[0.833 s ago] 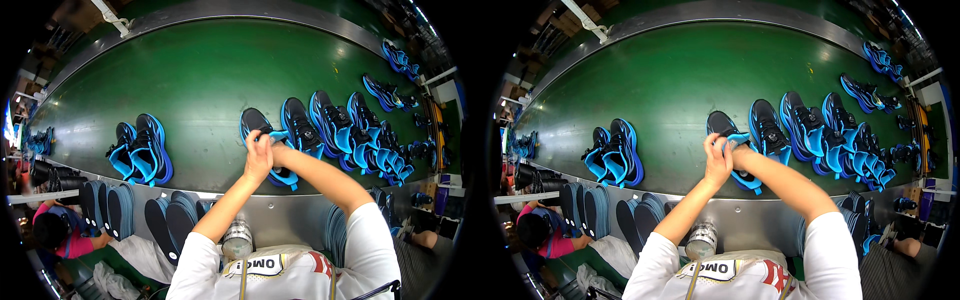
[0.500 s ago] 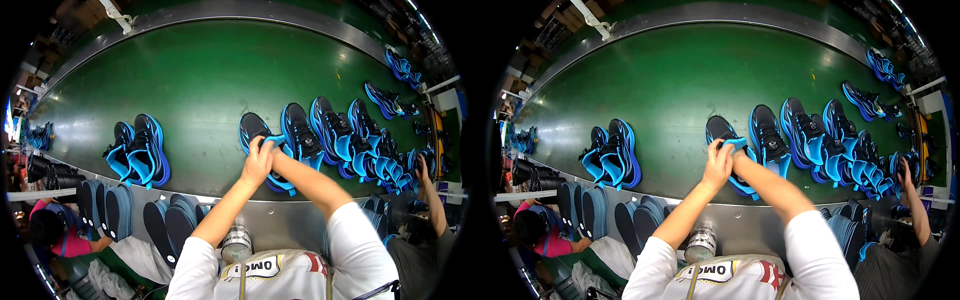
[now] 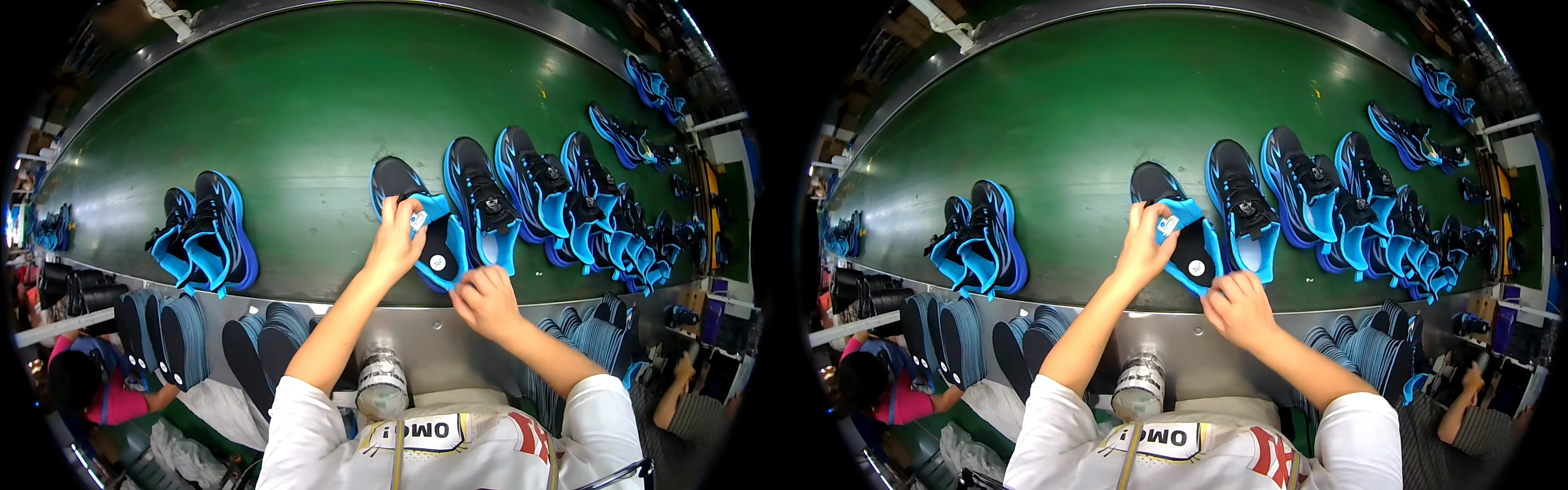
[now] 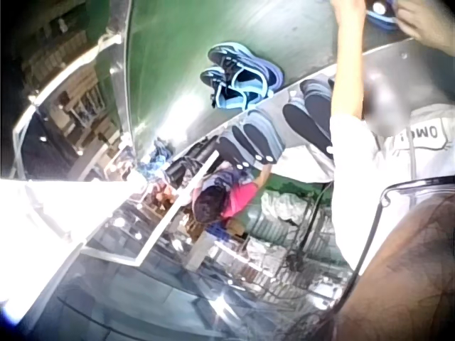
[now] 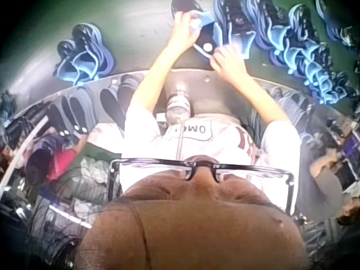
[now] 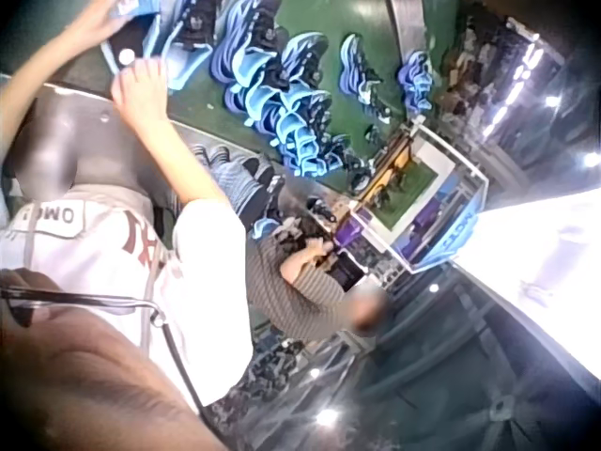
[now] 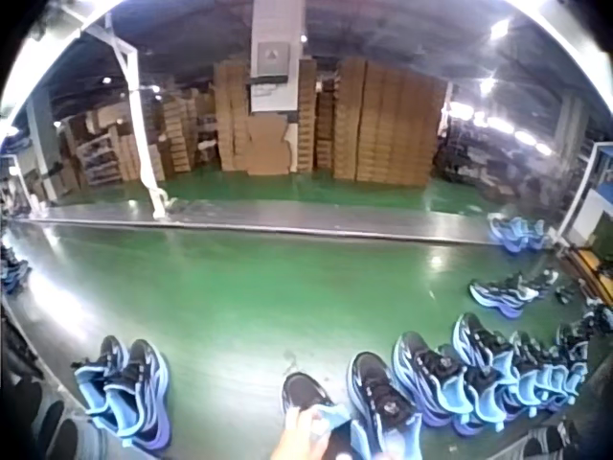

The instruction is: The person places blue insoles into black and blue sneakers on a conveyor belt by hand, smoothing each insole down into the shoe before moving it along the line.

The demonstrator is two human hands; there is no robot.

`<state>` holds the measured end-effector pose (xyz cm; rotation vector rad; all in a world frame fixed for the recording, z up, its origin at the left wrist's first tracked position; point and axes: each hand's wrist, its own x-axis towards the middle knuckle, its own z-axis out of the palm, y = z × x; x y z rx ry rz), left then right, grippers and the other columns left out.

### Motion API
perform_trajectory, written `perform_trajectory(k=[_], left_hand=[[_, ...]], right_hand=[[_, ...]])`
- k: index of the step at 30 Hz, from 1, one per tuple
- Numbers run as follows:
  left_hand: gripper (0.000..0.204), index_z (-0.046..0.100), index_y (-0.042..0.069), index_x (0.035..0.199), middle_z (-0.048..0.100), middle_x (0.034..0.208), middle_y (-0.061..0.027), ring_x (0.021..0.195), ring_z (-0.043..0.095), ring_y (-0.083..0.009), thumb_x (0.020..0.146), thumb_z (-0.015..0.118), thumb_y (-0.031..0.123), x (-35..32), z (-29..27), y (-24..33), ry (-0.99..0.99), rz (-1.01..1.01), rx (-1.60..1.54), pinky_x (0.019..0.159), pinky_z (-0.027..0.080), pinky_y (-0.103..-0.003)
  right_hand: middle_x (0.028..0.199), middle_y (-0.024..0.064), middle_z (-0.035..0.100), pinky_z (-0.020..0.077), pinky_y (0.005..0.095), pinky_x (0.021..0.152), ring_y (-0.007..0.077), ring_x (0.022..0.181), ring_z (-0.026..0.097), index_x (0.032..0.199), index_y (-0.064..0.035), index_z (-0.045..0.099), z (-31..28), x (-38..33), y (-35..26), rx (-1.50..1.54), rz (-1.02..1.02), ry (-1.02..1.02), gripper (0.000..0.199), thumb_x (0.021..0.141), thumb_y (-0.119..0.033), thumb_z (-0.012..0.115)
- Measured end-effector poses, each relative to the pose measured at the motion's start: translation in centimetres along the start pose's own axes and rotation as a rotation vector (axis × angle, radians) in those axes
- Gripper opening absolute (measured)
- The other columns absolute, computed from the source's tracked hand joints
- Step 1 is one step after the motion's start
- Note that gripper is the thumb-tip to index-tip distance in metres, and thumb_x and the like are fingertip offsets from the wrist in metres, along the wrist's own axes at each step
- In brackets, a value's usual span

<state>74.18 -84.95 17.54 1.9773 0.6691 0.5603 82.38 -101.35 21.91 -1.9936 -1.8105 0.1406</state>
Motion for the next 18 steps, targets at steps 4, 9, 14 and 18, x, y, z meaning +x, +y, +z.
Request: perform_trajectory(k=[4,9,14,18], left_hand=[[0.029,0.049,0.003,0.091,0.045,0.094,-0.0152,0.093,0.046,-0.0317,0.065,0.063,0.001,-3.5,-0.2,1.7,0.045,0.163,0.038,0.078,0.040,-0.036],[0.017,0.055,0.003,0.080,0.052,0.091,-0.0153,0.079,0.054,-0.0278,0.066,0.064,0.001,-2.5,-1.7,1.0,0.182,0.389,0.335,0.064,0.046,-0.030],[0.006,0.054,0.004,0.079,0.057,0.085,-0.0145,0.071,0.056,-0.0275,0.073,0.057,0.006,2.4,-7.3,-0.3,0.210,0.526,0.679,0.058,0.045,-0.034],[0.010,0.053,0.001,0.085,0.058,0.076,-0.0141,0.070,0.058,-0.0225,0.078,0.054,0.009,4.4,-10.7,0.5,0.152,0.144,0.550,0.061,0.045,-0.029]], right_hand=[[0.084,0.0054,0.049,0.0372,0.0338,0.065,0.0226,0.072,0.047,0.078,-0.0062,0.054,0.8,-4.9,-1.0,0.092,0.117,0.026,0.014,0.067,-0.009,0.062],[0.098,0.0101,0.049,0.0392,0.0349,0.075,0.0268,0.088,0.049,0.096,-0.0059,0.055,-0.6,-5.3,-2.7,0.183,0.141,-0.005,0.031,0.066,-0.008,0.063],[0.105,0.0136,0.047,0.0350,0.0375,0.086,0.0294,0.101,0.044,0.100,-0.0041,0.053,-11.3,-8.7,1.0,0.100,0.219,0.281,0.037,0.064,-0.006,0.060],[0.107,0.0124,0.046,0.0379,0.0307,0.083,0.0246,0.099,0.046,0.102,-0.0010,0.052,-20.0,-19.9,9.6,-0.128,0.833,0.778,0.031,0.071,-0.002,0.052]])
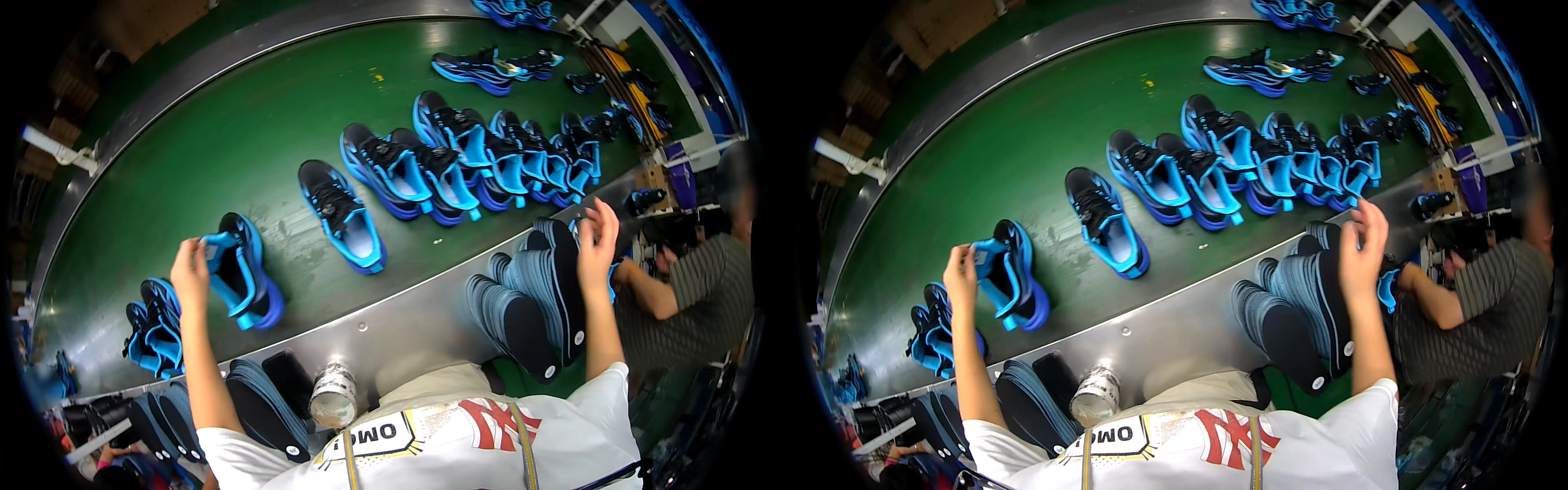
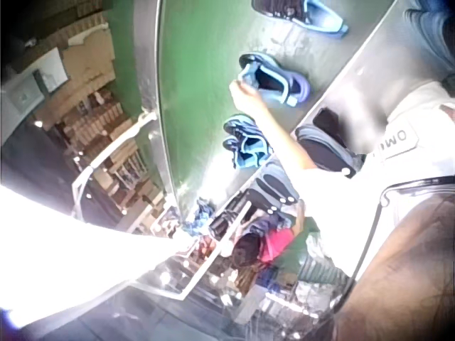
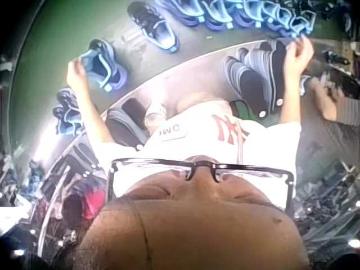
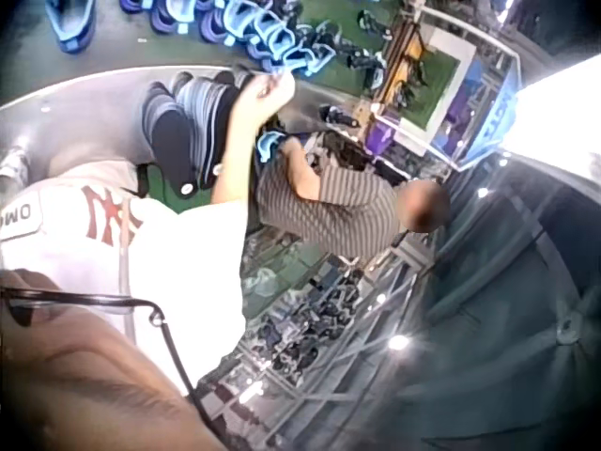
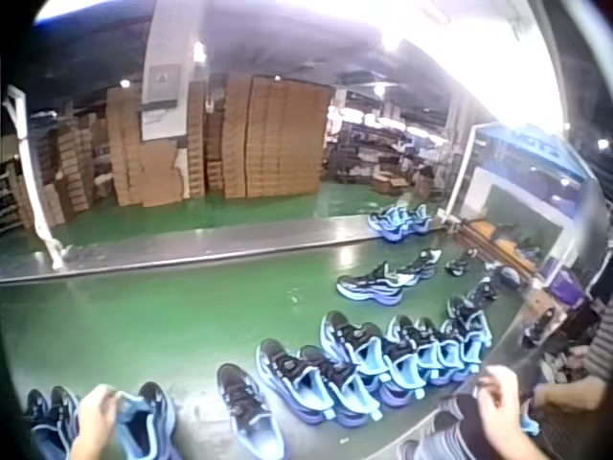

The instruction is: The person places blue insoles into black and blue sneakers on a conveyor belt by hand, smoothing each insole down into the shoe before moving it along the line.

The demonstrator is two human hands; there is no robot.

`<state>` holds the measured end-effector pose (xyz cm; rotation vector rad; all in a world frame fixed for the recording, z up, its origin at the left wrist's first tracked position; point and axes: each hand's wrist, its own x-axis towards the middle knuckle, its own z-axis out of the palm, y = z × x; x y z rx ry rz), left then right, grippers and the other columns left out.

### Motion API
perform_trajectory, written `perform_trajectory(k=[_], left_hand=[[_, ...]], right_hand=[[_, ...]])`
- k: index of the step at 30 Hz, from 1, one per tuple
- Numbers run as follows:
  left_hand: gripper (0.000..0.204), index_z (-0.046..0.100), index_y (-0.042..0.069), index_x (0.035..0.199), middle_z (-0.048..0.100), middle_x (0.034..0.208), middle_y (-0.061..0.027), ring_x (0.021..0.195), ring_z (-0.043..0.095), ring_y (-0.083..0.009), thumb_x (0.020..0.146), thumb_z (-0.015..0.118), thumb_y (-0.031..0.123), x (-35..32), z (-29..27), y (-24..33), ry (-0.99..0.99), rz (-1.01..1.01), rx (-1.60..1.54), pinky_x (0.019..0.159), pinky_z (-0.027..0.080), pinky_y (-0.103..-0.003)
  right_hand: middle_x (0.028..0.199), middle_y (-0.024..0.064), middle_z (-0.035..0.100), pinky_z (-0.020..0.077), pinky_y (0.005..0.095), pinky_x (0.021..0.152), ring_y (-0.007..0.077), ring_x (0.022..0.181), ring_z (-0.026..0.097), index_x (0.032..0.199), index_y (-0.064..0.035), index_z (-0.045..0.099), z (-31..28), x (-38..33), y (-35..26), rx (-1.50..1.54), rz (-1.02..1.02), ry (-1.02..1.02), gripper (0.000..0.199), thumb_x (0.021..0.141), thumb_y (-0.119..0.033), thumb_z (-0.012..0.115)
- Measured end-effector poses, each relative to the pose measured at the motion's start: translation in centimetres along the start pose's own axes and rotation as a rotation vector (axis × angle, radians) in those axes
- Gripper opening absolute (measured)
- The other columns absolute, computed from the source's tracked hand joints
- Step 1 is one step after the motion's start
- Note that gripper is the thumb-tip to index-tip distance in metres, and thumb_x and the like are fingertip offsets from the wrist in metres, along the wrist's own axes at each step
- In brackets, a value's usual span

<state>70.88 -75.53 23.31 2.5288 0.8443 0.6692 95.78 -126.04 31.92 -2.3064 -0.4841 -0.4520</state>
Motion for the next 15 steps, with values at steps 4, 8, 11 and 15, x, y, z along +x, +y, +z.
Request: perform_trajectory(k=[4,8,11,15], left_hand=[[0.013,0.042,-0.001,0.071,0.052,0.101,-0.0161,0.087,0.055,-0.0212,0.080,0.050,0.005,1.9,0.2,-1.3,0.185,-0.084,-0.466,0.068,0.046,-0.029],[0.013,0.037,0.004,0.070,0.052,0.100,-0.0156,0.072,0.054,-0.0143,0.074,0.047,-0.004,0.6,-0.3,2.8,0.054,-0.312,-0.871,0.058,0.045,-0.021],[0.012,0.043,0.005,0.077,0.056,0.086,-0.0111,0.055,0.046,-0.0074,0.069,0.044,-0.005,-0.6,1.7,6.4,0.000,-0.458,-1.027,0.045,0.035,-0.016],[0.022,0.047,0.004,0.091,0.055,0.085,-0.0121,0.060,0.050,-0.0134,0.070,0.043,0.000,-2.8,6.9,9.2,-0.187,-0.220,-0.723,0.052,0.040,-0.023]], right_hand=[[0.098,0.0101,0.055,0.0388,0.0272,0.082,0.0175,0.092,0.051,0.104,-0.0014,0.051,-7.1,-2.4,20.3,-0.243,0.328,-0.520,0.031,0.074,-0.009,0.056],[0.100,0.0158,0.050,0.0384,0.0333,0.082,0.0311,0.095,0.048,0.099,-0.0078,0.050,-5.6,-7.5,25.2,-0.264,0.386,-0.621,0.038,0.063,-0.011,0.064],[0.101,0.0164,0.047,0.0377,0.0334,0.082,0.0332,0.096,0.046,0.098,-0.0091,0.043,-5.4,-7.8,23.8,-0.311,0.261,-0.602,0.041,0.063,-0.013,0.065],[0.088,0.0191,0.054,0.0405,0.0362,0.077,0.0341,0.088,0.052,0.096,-0.0070,0.044,-5.9,-8.0,23.8,-0.465,0.502,-0.552,0.043,0.061,-0.018,0.068]])
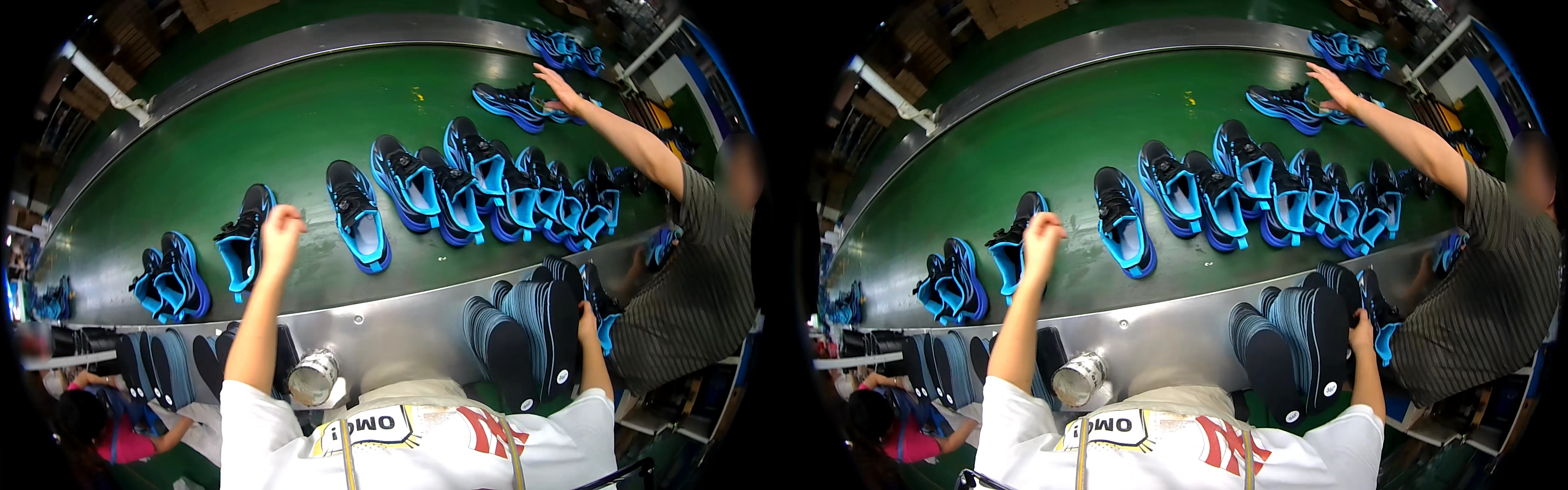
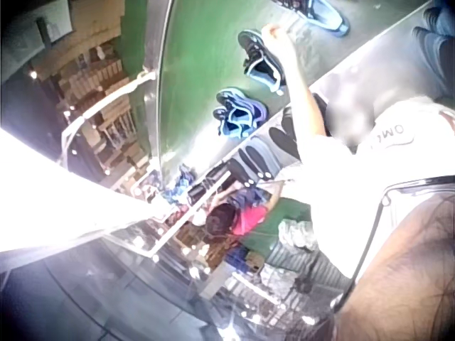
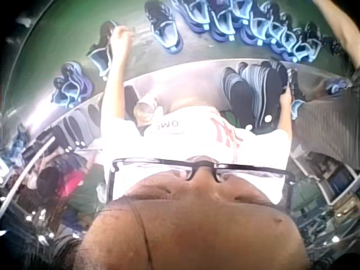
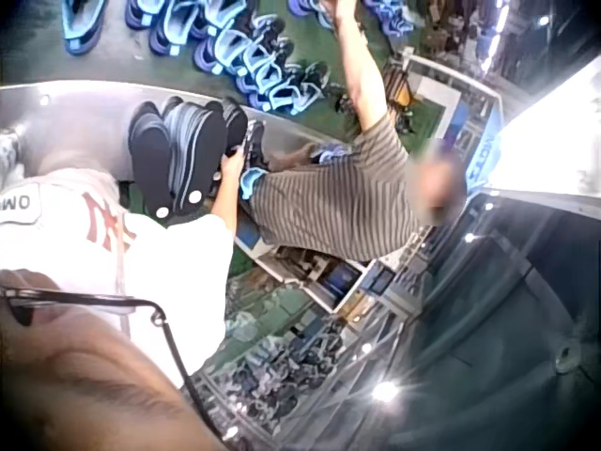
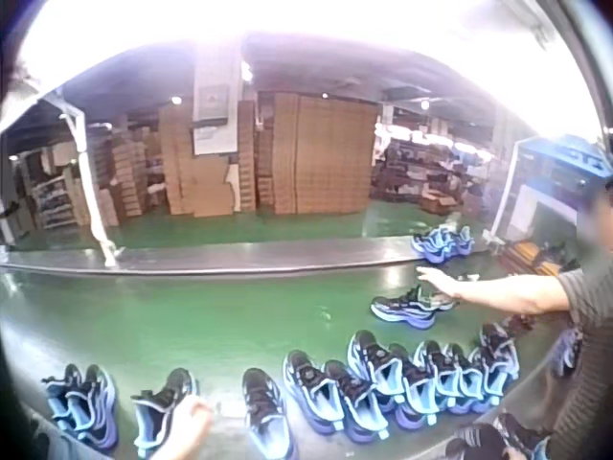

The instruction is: The person places blue insoles into black and blue sneakers on a conveyor belt by hand, smoothing each insole down into the shoe before moving it along the line.

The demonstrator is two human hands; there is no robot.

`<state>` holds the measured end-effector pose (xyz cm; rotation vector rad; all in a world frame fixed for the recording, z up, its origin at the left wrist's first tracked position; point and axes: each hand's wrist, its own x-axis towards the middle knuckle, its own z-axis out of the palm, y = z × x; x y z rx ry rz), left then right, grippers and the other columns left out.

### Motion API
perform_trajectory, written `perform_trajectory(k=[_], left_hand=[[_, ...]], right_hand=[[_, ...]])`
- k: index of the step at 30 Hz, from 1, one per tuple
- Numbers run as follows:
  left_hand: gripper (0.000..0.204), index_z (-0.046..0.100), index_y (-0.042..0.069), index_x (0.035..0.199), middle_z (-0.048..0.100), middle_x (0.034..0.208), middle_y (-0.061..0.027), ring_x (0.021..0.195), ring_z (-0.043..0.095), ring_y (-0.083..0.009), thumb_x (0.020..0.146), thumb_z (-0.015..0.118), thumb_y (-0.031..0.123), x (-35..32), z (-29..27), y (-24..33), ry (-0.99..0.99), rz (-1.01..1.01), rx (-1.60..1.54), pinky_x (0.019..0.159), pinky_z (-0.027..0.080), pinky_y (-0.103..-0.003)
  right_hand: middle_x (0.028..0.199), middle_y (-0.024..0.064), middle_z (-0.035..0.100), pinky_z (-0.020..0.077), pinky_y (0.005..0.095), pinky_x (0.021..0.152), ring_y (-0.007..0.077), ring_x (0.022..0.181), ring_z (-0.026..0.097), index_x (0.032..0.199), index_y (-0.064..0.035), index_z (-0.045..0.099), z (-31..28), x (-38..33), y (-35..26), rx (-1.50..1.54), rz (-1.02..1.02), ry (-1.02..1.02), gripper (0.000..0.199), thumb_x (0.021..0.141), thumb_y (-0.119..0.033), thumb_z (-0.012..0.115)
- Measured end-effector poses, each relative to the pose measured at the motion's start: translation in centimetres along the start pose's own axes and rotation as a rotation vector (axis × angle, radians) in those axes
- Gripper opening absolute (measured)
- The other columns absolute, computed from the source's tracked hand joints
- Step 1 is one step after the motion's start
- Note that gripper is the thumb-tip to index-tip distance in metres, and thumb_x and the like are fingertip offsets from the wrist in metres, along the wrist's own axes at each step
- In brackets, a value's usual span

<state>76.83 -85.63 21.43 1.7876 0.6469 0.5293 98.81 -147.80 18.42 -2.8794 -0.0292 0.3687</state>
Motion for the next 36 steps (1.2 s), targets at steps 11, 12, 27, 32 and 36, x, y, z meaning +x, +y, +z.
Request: perform_trajectory(k=[11,12,27,32,36], left_hand=[[0.035,0.046,0.006,0.103,0.057,0.085,-0.0175,0.071,0.055,-0.0351,0.079,0.050,0.031,2.5,7.2,1.0,-0.050,0.394,0.592,0.061,0.045,-0.041],[0.033,0.049,0.006,0.100,0.057,0.084,-0.0170,0.074,0.055,-0.0344,0.079,0.050,0.032,3.2,7.2,1.2,-0.154,0.330,0.629,0.062,0.045,-0.041],[0.030,0.057,0.002,0.085,0.055,0.071,-0.0130,0.065,0.053,-0.0237,0.079,0.052,0.031,4.1,6.2,1.0,-0.486,0.039,0.255,0.060,0.042,-0.032],[0.044,0.043,0.007,0.113,0.051,0.090,-0.0145,0.083,0.053,-0.0255,0.077,0.054,0.030,0.8,7.4,0.4,-0.237,0.023,0.354,0.072,0.042,-0.032],[0.042,0.043,0.002,0.107,0.055,0.070,-0.0143,0.066,0.056,-0.0286,0.077,0.054,0.030,-0.2,8.2,2.0,-0.083,-0.181,0.191,0.058,0.043,-0.037]], right_hand=[[0.067,-0.0009,0.054,0.0362,0.0175,0.054,0.0049,0.060,0.047,0.088,0.0030,0.059,-15.0,-1.4,-23.6,0.687,-0.330,-0.028,0.019,0.076,-0.011,0.058],[0.068,-0.0003,0.055,0.0364,0.0180,0.054,0.0055,0.059,0.047,0.087,0.0032,0.060,-14.2,-1.2,-26.6,0.698,-0.389,-0.235,0.020,0.074,-0.012,0.059],[0.101,0.0221,0.044,0.0415,0.0384,0.079,0.0327,0.098,0.044,0.078,0.0025,0.054,11.4,-6.4,-43.5,-0.222,-1.103,-0.241,0.017,0.071,-0.013,0.054],[0.101,0.0246,0.046,0.0389,0.0373,0.082,0.0360,0.092,0.046,0.087,0.0016,0.053,6.0,-9.4,-42.7,-0.320,-1.026,-0.097,0.045,0.062,-0.034,0.065],[0.084,0.0203,0.053,0.0456,0.0376,0.069,0.0331,0.081,0.053,0.084,0.0005,0.056,5.4,-8.0,-42.8,-0.421,-0.948,-0.422,0.030,0.065,-0.023,0.060]])
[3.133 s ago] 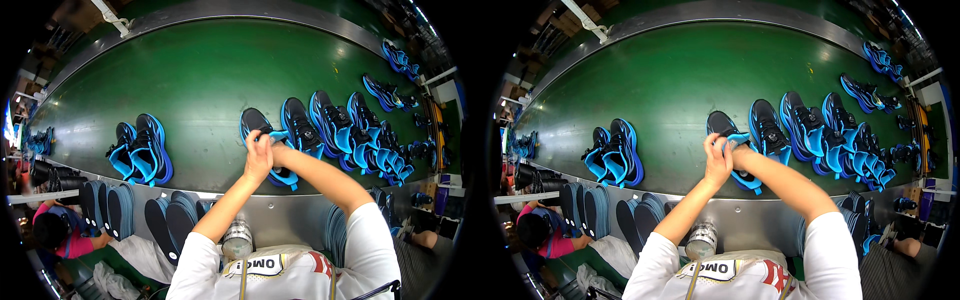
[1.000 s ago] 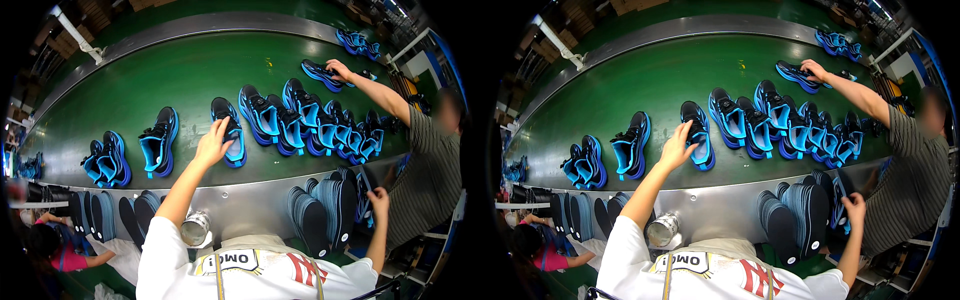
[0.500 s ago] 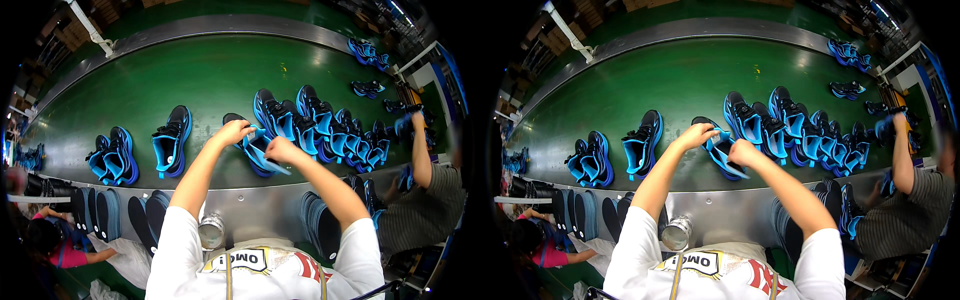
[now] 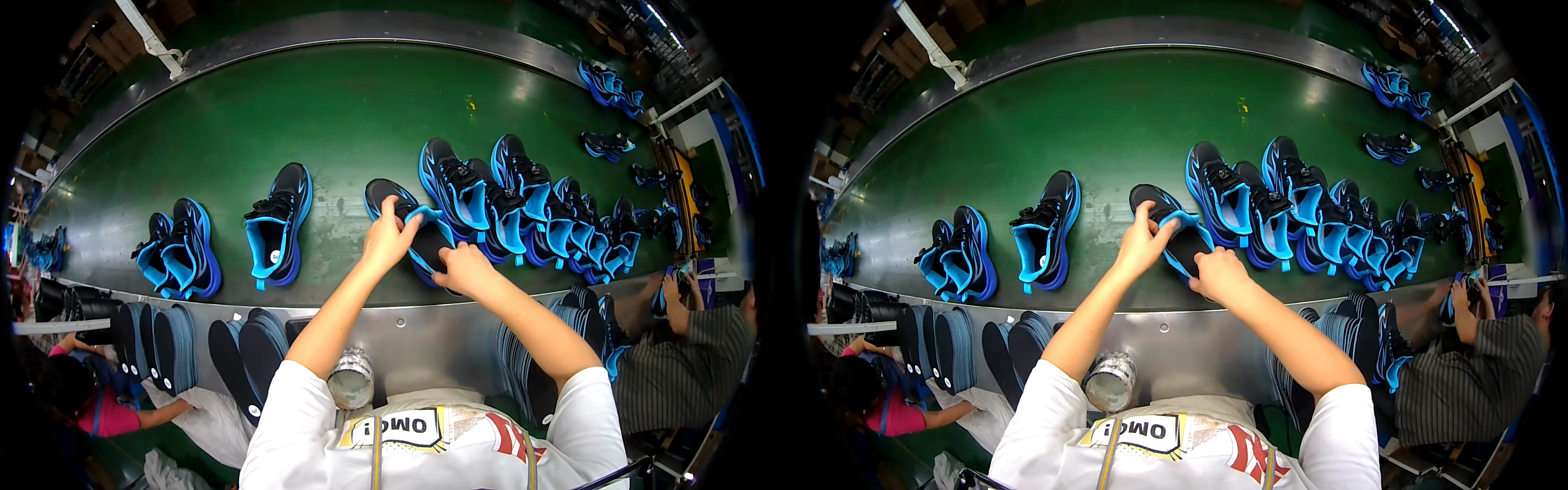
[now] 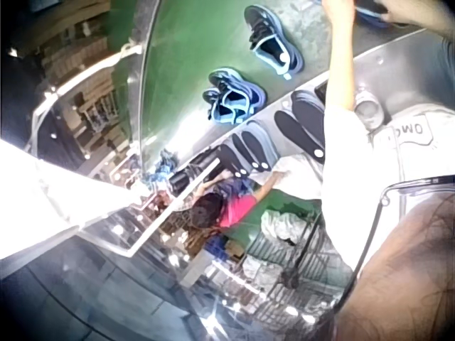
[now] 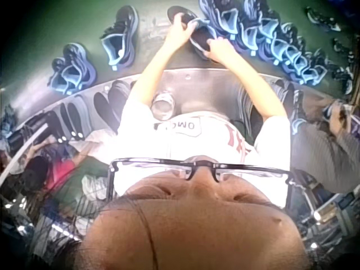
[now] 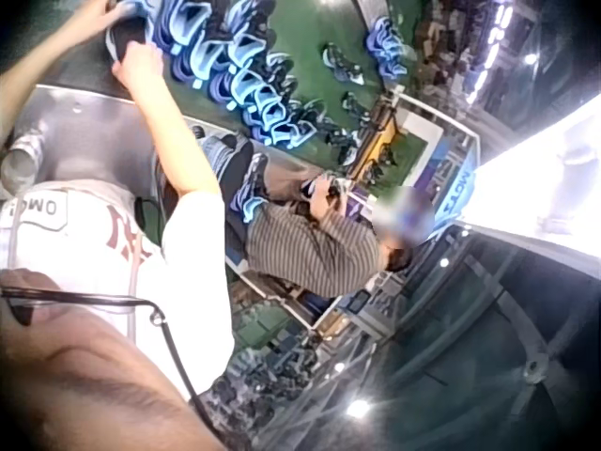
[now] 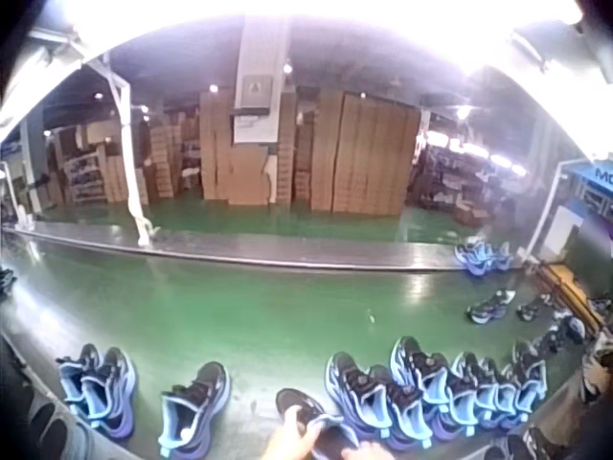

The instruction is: The person places blue insoles into black and blue sneakers on a conveyor belt by hand, smoothing each insole down into the shoe before moving it along the line.

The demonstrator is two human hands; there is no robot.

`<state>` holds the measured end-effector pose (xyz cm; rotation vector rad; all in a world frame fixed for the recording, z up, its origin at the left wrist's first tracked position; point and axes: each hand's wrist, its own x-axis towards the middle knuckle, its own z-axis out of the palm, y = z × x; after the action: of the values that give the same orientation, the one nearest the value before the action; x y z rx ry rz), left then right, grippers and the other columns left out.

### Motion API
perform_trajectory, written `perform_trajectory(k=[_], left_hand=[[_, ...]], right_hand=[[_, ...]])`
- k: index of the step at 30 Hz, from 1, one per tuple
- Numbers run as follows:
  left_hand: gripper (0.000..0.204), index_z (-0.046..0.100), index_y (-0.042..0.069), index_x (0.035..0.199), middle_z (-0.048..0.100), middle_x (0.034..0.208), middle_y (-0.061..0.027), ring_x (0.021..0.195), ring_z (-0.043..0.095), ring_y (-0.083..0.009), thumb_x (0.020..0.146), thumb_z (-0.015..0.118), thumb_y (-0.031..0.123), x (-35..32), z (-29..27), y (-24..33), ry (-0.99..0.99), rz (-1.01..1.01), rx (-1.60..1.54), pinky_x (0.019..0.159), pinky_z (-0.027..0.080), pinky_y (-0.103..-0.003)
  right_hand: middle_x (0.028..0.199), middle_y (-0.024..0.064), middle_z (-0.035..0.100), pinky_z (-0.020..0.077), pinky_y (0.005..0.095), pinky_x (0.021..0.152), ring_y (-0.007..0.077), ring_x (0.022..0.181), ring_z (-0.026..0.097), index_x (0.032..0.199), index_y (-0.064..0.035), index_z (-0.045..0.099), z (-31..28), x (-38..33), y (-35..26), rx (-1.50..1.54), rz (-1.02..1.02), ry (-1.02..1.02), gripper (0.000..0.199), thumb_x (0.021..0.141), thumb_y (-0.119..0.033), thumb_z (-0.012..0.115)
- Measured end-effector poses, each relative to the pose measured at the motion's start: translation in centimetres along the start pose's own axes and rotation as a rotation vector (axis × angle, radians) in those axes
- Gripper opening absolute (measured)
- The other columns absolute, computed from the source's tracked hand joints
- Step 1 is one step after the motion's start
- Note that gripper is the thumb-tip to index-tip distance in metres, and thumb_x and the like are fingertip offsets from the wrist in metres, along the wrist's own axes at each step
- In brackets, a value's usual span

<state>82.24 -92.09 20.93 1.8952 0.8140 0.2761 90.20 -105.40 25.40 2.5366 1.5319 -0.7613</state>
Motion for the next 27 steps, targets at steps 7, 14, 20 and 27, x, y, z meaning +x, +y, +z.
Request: perform_trajectory(k=[7,14,20,27], left_hand=[[0.026,0.055,0.001,0.085,0.046,0.052,-0.0024,0.048,0.039,-0.0071,0.079,0.054,0.026,1.5,0.3,-2.0,0.039,0.041,-0.110,0.044,0.033,-0.025],[0.026,0.054,0.002,0.093,0.050,0.055,-0.0060,0.050,0.044,-0.0086,0.080,0.053,0.024,1.4,0.7,-2.3,0.035,0.030,-0.102,0.046,0.035,-0.024],[0.027,0.053,0.001,0.098,0.055,0.061,-0.0114,0.054,0.051,-0.0128,0.080,0.052,0.022,1.0,1.0,-2.4,0.056,0.078,-0.050,0.050,0.040,-0.026],[0.028,0.053,0.002,0.100,0.056,0.063,-0.0099,0.057,0.051,-0.0110,0.080,0.054,0.021,0.9,1.1,-2.6,0.034,0.051,-0.107,0.053,0.040,-0.024]], right_hand=[[0.082,0.0181,0.052,0.0476,0.0341,0.065,0.0279,0.077,0.053,0.070,0.0028,0.057,3.1,3.0,0.4,-0.158,-0.279,0.207,0.012,0.067,-0.005,0.049],[0.081,0.0142,0.054,0.0463,0.0313,0.065,0.0254,0.079,0.053,0.073,-0.0008,0.054,5.0,6.1,1.0,-0.207,-0.195,0.151,0.012,0.071,-0.011,0.047],[0.090,0.0148,0.055,0.0438,0.0319,0.069,0.0252,0.085,0.052,0.080,-0.0034,0.058,4.1,5.8,1.1,-0.344,-0.237,-0.042,0.018,0.075,-0.016,0.045],[0.101,0.0118,0.052,0.0396,0.0296,0.077,0.0226,0.097,0.046,0.091,-0.0079,0.062,3.5,6.3,0.9,-0.644,-0.315,-0.326,0.024,0.078,-0.019,0.045]])
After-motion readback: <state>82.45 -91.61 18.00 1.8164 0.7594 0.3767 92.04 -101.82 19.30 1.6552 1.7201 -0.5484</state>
